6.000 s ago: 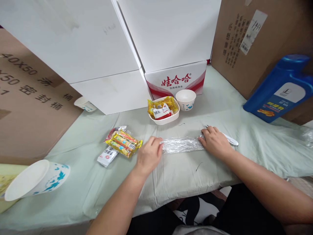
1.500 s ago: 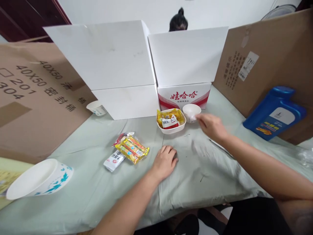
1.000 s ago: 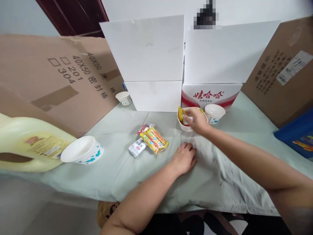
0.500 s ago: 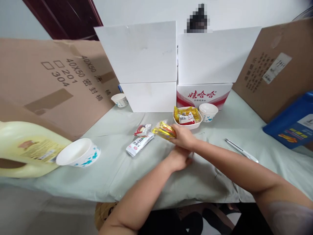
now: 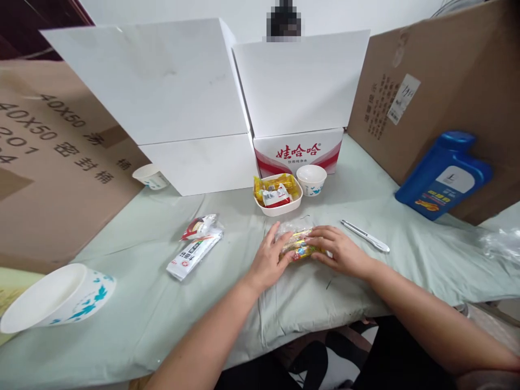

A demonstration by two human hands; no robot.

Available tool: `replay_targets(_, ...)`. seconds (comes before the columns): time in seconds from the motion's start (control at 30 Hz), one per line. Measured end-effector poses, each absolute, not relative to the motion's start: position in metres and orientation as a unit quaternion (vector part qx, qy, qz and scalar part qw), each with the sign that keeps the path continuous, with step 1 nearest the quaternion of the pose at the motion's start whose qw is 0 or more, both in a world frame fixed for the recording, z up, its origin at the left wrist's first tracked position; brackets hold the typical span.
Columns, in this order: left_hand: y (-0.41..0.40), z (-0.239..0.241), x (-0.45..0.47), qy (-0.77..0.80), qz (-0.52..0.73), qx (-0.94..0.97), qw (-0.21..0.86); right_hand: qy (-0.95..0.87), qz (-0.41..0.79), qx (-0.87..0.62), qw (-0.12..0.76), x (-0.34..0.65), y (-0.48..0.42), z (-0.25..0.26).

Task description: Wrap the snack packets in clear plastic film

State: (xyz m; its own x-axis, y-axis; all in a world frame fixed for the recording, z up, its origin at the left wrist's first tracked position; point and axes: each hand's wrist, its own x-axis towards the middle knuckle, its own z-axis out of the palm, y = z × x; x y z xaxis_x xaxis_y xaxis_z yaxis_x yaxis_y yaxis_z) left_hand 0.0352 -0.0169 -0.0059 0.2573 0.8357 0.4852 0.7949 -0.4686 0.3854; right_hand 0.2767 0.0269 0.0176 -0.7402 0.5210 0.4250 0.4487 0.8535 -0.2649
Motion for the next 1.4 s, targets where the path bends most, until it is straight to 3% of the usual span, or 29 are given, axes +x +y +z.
replay_targets(0.1,-0.015,-0.012,0.035,0.458,0.290,0.839,0.048,-0.872,0.017,-0.392,0.292,0.301,0.037,0.021)
replay_targets(0.2,-0.014,-0.012,0.035,0.436,0.264,0.859,0.045,-0.815,-0.040,-0.554,0.166,0.329,0.050,0.019)
replay_targets(0.3,-0.015,-0.009,0.036,0.426,0.255,0.866,0.055,-0.790,-0.035,-0.611,0.041,0.341,0.057,0.015)
replay_targets(0.5,-0.021,0.001,0.041,0.390,0.285,0.871,0.092,-0.884,-0.004,-0.423,0.199,0.297,0.026,0.012)
replay_targets(0.63,-0.023,0.002,0.040,0.451,0.341,0.820,0.087,-0.927,-0.009,-0.340,0.158,0.280,0.012,0.017)
replay_targets(0.93,-0.011,-0.006,0.013,0.606,0.508,0.607,0.080,-0.801,-0.028,-0.594,0.070,0.328,0.053,0.017)
replay_targets(1.0,-0.010,-0.001,0.006,0.615,0.537,0.578,0.014,-0.803,-0.015,-0.587,0.105,0.325,0.052,0.011)
replay_targets(1.13,-0.018,0.014,0.004,0.530,0.538,0.649,-0.099,-0.855,0.078,-0.441,0.264,0.302,0.033,0.008)
replay_targets(1.27,-0.023,0.019,0.016,0.398,0.431,0.809,-0.030,-0.880,0.084,-0.359,0.301,0.290,0.023,0.008)
replay_targets(1.4,-0.017,0.012,0.019,0.459,0.277,0.844,0.013,-0.830,0.043,-0.458,0.315,0.304,0.039,0.002)
